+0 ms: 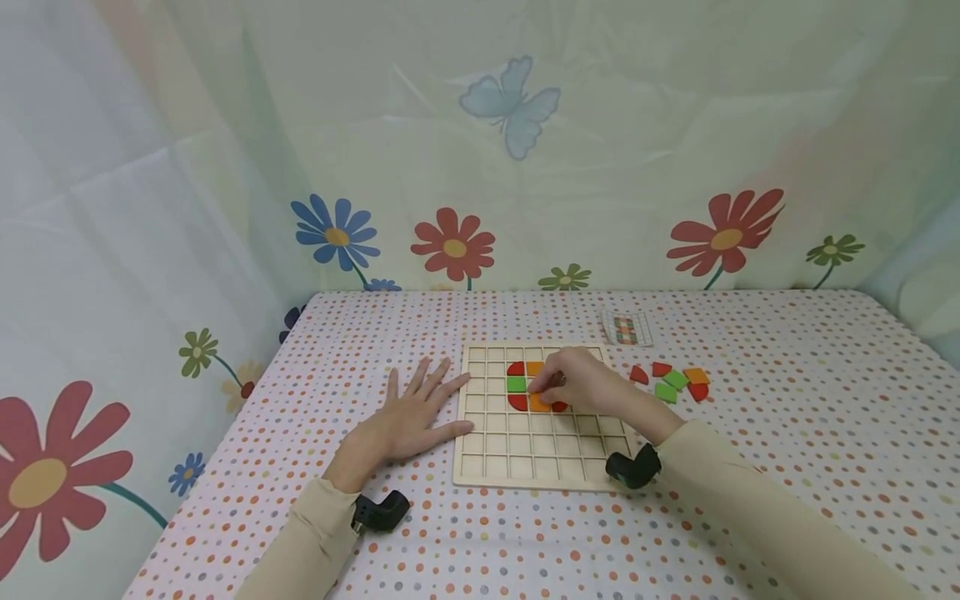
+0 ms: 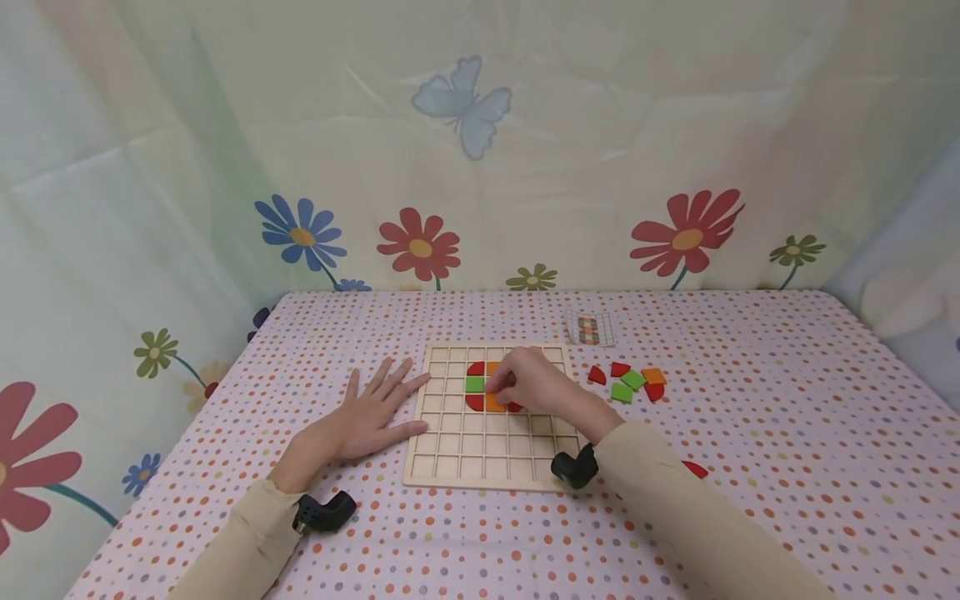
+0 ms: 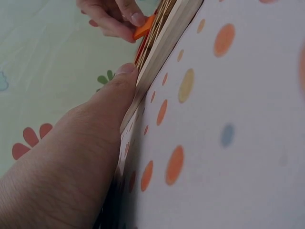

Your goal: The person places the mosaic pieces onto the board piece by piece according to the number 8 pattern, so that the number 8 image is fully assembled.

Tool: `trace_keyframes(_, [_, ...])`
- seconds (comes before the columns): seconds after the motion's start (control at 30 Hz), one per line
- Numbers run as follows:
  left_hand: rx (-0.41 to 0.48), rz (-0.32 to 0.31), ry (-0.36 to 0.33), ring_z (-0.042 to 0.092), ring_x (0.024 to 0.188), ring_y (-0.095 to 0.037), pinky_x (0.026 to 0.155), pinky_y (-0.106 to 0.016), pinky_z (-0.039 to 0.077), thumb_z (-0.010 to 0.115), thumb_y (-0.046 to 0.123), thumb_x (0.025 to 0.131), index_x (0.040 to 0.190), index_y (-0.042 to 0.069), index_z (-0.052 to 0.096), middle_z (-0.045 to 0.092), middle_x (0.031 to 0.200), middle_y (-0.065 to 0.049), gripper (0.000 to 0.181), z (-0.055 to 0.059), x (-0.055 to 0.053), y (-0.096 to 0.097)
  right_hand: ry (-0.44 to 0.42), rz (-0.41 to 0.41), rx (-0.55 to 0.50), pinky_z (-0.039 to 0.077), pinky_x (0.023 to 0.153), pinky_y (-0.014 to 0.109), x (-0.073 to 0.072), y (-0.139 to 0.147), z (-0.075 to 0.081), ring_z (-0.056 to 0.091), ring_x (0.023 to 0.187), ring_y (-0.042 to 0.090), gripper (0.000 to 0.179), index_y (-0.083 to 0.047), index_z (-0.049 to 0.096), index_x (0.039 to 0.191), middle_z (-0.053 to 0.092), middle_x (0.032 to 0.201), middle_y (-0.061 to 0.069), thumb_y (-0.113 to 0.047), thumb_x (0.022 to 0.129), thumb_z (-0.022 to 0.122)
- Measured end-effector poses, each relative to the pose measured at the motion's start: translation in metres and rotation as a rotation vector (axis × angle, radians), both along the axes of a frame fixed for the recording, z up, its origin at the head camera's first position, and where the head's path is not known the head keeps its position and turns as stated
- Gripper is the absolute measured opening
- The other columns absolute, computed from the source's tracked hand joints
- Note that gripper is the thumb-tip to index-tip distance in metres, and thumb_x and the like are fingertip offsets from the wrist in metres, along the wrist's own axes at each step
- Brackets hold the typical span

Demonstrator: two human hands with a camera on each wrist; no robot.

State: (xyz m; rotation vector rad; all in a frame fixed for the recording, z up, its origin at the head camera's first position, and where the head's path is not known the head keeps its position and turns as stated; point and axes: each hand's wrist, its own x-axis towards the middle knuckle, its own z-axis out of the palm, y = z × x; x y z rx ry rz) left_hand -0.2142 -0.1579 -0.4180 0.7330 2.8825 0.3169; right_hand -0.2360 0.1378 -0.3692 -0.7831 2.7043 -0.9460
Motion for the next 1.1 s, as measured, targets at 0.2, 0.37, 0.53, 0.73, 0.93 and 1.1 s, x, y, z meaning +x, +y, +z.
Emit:
trace_keyframes(0.2, [0.005, -0.009, -0.002, -0.007, 0.161, -0.037, 0.119, -0.074, -0.008, 0.044, 0.07, 0.102, 0.169, 0.031, 0.019, 0.004, 0.176, -0.007, 0.081, 0.001, 0.0, 0.0, -0.032, -0.016, 0.023, 0.06, 0.076, 0.03, 0.003, -0.005, 0.005, 0.071, 0.084, 0.017, 0.01, 0.0, 0.081, 0.094, 0.074, 0.092, 0.005, 0.007, 0.087, 0.08])
trace_keyframes(0.37, [0.015, -0.014, 0.001, -0.007, 0.161, -0.036, 0.119, -0.074, -0.008, 0.045, 0.069, 0.103, 0.169, 0.031, 0.019, 0.004, 0.176, -0.008, 0.081, 0.001, 0.0, 0.0, 0.021, -0.002, 0.075, 0.059, 0.074, 0.029, 0.005, -0.012, 0.008, 0.07, 0.081, 0.017, 0.013, 0.002, 0.081, 0.093, 0.074, 0.088, 0.006, 0.01, 0.084, 0.082])
trace_keyframes(0.53, [0.026, -0.015, 0.009, -0.006, 0.161, -0.036, 0.119, -0.074, -0.008, 0.046, 0.068, 0.103, 0.169, 0.03, 0.02, 0.006, 0.176, -0.008, 0.08, 0.001, 0.001, -0.001, 0.098, -0.001, 0.12, 0.061, 0.077, 0.032, 0.007, -0.017, 0.007, 0.072, 0.086, 0.022, 0.013, 0.002, 0.082, 0.091, 0.076, 0.088, 0.008, 0.013, 0.084, 0.079])
trace_keyframes(0.73, [0.016, -0.009, 0.005, -0.007, 0.161, -0.037, 0.119, -0.074, -0.008, 0.046, 0.067, 0.103, 0.169, 0.03, 0.021, 0.006, 0.176, -0.008, 0.08, 0.002, 0.001, 0.001, 0.171, 0.023, 0.114, 0.062, 0.081, 0.036, 0.011, -0.017, 0.003, 0.074, 0.096, 0.031, 0.014, 0.002, 0.082, 0.092, 0.078, 0.093, 0.012, 0.013, 0.088, 0.075])
trace_keyframes(0.93, [0.025, -0.007, 0.013, -0.005, 0.161, -0.037, 0.119, -0.074, -0.008, 0.046, 0.068, 0.103, 0.169, 0.03, 0.022, 0.007, 0.176, -0.008, 0.08, 0.004, 0.0, 0.003, 0.151, 0.025, 0.041, 0.061, 0.078, 0.032, 0.015, -0.006, 0.002, 0.072, 0.089, 0.025, 0.011, 0.001, 0.082, 0.096, 0.074, 0.094, 0.008, 0.007, 0.087, 0.08])
trace_keyframes(1.1, [0.019, -0.001, 0.005, -0.003, 0.161, -0.038, 0.119, -0.075, -0.006, 0.046, 0.067, 0.103, 0.168, 0.029, 0.024, 0.009, 0.176, -0.008, 0.08, 0.003, 0.003, 0.003, 0.116, 0.042, -0.016, 0.059, 0.079, 0.033, 0.031, 0.009, 0.003, 0.068, 0.09, 0.02, 0.012, -0.004, 0.081, 0.102, 0.069, 0.101, 0.003, -0.002, 0.09, 0.081])
